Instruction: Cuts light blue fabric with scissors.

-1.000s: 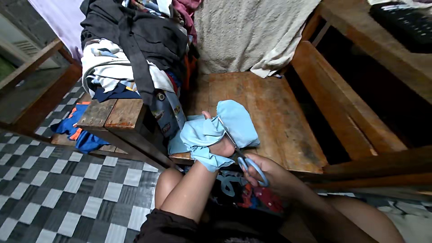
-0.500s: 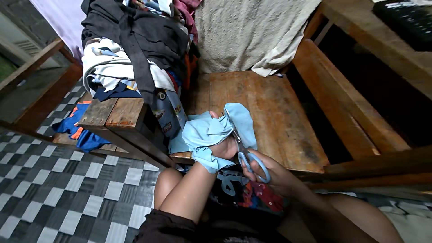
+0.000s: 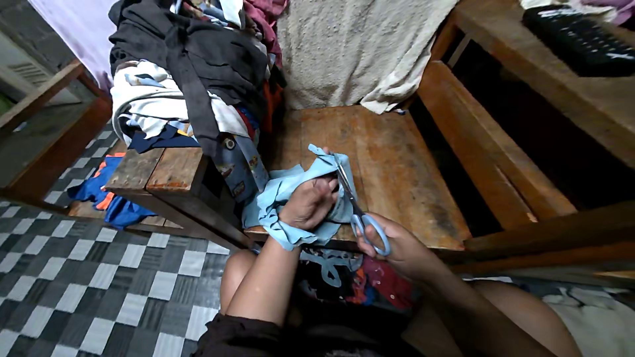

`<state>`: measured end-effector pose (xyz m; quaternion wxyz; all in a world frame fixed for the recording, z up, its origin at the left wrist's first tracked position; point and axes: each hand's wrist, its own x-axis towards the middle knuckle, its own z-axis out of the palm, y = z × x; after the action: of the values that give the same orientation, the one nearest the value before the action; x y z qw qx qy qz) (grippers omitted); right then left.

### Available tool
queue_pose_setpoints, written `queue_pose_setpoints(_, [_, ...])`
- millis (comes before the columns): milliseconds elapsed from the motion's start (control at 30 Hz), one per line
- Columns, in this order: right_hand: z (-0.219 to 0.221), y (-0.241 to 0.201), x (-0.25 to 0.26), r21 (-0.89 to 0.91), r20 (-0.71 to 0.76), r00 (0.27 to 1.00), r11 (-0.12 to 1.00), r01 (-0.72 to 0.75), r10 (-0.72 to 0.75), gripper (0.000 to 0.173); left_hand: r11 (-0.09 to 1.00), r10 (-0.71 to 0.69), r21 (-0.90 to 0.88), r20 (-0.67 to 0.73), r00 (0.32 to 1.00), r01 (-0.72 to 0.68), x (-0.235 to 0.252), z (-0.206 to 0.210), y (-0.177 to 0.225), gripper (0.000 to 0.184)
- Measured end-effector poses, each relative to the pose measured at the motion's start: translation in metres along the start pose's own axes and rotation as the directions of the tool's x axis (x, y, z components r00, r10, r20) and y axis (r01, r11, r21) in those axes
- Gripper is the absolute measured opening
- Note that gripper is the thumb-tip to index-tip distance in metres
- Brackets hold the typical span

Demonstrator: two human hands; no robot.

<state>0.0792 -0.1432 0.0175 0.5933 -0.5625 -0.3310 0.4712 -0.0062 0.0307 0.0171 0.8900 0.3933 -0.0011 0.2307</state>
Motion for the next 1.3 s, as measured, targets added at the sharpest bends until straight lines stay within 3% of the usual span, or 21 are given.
queue_pose_setpoints(33, [0.001, 0.000, 0.000, 0.000, 0.004, 1.000, 1.000, -0.007, 0.007, 0.017, 0.999, 0.022, -0.033, -0.069, 0.997, -0.025, 0.002, 0.001, -0.003, 0.072])
queue_pose_setpoints(67, [0.001, 0.000, 0.000, -0.001, 0.004, 1.000, 1.000, -0.011, 0.011, 0.014, 0.999, 0.039, -0.027, -0.167, 0.985, -0.044, 0.005, 0.004, -0.005, 0.059])
queue_pose_setpoints(167, [0.003, 0.002, 0.001, -0.015, -0.008, 1.000, 1.000, -0.013, 0.012, 0.012, 0.993, 0.084, 0.117, -0.464, 0.882, -0.033, 0.012, 0.015, -0.009, 0.034])
queue_pose_setpoints(267, [0.003, 0.005, 0.002, -0.017, -0.023, 1.000, 1.000, -0.011, 0.010, 0.014, 0.989, 0.115, 0.148, -0.601, 0.791, -0.032, 0.014, 0.022, -0.008, 0.016])
queue_pose_setpoints(467, [-0.005, 0.005, 0.003, -0.051, 0.040, 0.999, 0.998, -0.024, 0.026, 0.028, 0.940, 0.279, 0.317, -0.501, 0.819, -0.126, 0.006, 0.018, 0.003, 0.012])
queue_pose_setpoints(700, [-0.012, 0.010, 0.005, -0.051, 0.194, 0.979, 0.996, 0.073, -0.062, 0.048, 0.964, 0.252, 0.183, -0.428, 0.868, -0.190, -0.008, 0.025, 0.026, 0.017])
queue_pose_setpoints(867, [-0.010, 0.014, 0.008, -0.001, 0.253, 0.963, 0.996, 0.091, -0.087, 0.048, 0.976, 0.219, 0.111, -0.513, 0.830, -0.189, -0.008, 0.028, 0.027, 0.017])
queue_pose_setpoints(1300, [-0.001, 0.017, 0.021, 0.089, 0.287, 0.941, 0.983, 0.159, -0.178, 0.050, 0.977, 0.201, 0.156, -0.462, 0.864, -0.144, -0.009, 0.025, 0.016, 0.013])
